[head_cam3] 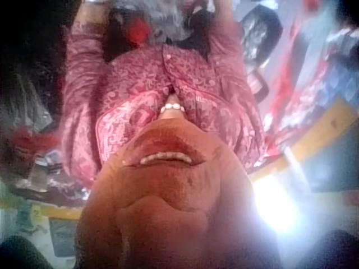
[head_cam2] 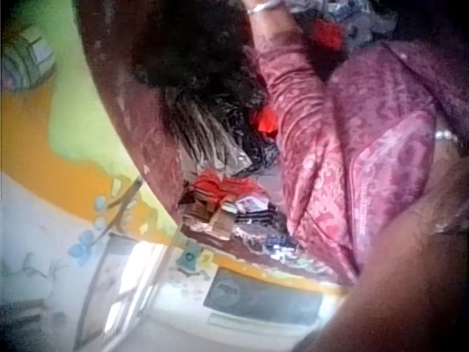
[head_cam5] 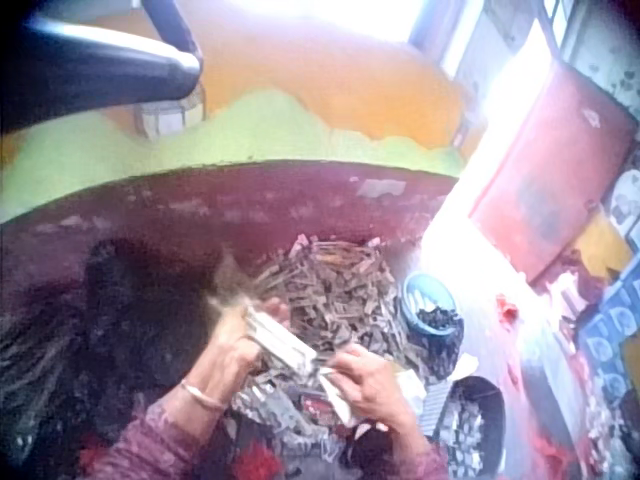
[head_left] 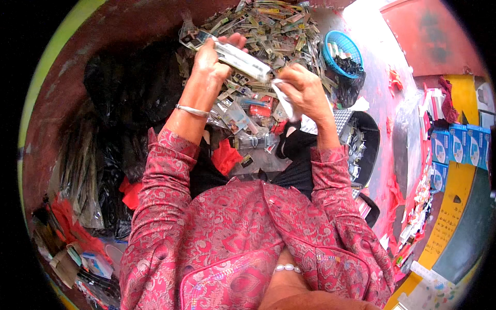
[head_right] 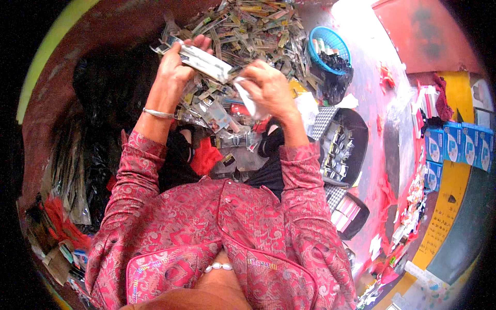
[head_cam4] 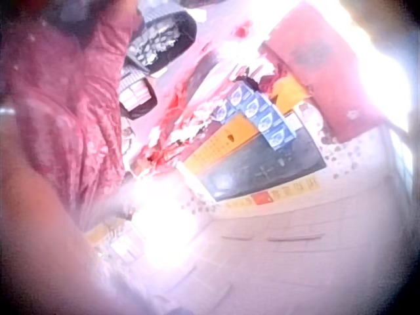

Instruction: The person sits on the floor and sorts through a large pile of small packaged items, picking them up one by one, inspecting them, and placing them into a nearby container.

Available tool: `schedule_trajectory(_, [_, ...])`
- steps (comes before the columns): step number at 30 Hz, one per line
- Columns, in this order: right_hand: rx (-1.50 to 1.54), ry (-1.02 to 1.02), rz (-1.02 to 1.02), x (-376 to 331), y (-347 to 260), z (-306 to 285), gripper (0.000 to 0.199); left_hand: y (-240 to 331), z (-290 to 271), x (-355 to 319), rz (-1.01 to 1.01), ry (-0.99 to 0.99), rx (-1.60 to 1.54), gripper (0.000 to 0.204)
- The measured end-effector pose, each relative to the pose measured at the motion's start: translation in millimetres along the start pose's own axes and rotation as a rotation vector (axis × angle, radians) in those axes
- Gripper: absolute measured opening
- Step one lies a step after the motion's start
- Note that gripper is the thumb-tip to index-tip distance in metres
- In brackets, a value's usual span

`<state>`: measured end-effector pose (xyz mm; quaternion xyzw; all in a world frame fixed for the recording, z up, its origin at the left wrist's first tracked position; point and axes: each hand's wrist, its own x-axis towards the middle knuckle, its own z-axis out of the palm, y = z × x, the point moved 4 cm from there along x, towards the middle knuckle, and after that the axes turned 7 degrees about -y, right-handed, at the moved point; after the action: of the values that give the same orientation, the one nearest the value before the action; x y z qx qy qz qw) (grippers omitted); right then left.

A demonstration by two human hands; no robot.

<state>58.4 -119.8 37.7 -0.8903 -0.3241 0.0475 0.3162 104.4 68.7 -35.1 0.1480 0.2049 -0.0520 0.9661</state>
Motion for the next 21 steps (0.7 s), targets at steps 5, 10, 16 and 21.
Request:
schedule_trajectory(5, [0.874, 0.26, 0.476, -28, 70, 0, 0.018, 11, 21, -9, 0.09, -0.096, -0.035, 0.034])
schedule_trajectory(10, [1.529, -0.174, 0.413, -12, 23, 29, 0.04, 2, 28, -10, 0.043, -0.353, -0.037, 0.043])
schedule_trajectory(16, [1.683, -0.135, 0.37, -3, -2, 53, 0.038, -13, 32, -15, 0.029, -0.431, 0.083, 0.034])
schedule_trajectory(21, [1.304, 0.038, 0.401, -1, 1, 51, 0.028, -31, 30, -18, -0.038, -0.385, 0.1, 0.035])
